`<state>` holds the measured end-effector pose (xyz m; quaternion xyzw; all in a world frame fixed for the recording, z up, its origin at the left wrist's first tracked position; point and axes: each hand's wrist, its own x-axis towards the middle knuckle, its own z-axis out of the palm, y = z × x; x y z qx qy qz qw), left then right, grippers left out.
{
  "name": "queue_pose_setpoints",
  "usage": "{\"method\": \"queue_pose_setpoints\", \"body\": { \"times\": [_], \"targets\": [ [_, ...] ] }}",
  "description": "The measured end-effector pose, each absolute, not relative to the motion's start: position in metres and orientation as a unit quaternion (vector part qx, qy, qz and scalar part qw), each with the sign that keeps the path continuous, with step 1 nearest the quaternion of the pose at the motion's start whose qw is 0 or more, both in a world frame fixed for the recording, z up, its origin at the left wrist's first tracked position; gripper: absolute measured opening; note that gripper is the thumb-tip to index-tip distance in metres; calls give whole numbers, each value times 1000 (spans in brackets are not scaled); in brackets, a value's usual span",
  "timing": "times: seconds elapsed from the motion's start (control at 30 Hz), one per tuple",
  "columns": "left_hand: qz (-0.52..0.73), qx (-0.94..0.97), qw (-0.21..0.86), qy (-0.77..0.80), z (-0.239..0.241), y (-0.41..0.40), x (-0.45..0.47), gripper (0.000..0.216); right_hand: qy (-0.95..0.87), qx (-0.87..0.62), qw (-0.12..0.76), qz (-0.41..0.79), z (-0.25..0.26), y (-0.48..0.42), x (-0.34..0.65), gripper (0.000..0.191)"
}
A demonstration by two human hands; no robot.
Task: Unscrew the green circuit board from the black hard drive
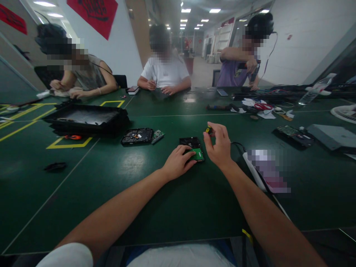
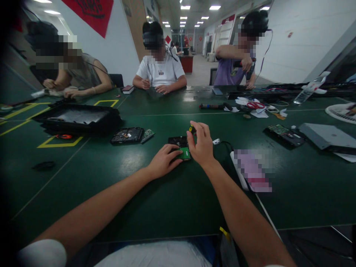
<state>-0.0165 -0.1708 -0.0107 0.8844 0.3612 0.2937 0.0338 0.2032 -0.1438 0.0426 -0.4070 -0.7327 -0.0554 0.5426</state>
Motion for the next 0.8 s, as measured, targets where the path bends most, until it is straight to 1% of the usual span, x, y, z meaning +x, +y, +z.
{"method": "queue_pose_setpoints", "body": {
  "times": [0.17, 0.3, 0.57, 0.7, 0.8],
  "targets": [
    [288, 885, 35, 364, -11, -171, -16, 39, -740, -412, 529, -56, 40, -143, 204, 45],
    [289, 885, 36, 364, -10, -172, -16, 39, -737, -412, 531, -74, 41, -143, 203, 43],
    [289, 885, 34, 364, -9, -171, -16, 39, -734, -410, 537, -65, 41, -143, 204, 42],
    [291, 886, 35, 360, -10, -171, -16, 40, -737, -415, 529, -71, 43, -144, 204, 40],
    [293, 884, 34, 362, -10, -171, -16, 38, -741, -414, 525, -66, 44, -144, 203, 41]
  ]
}}
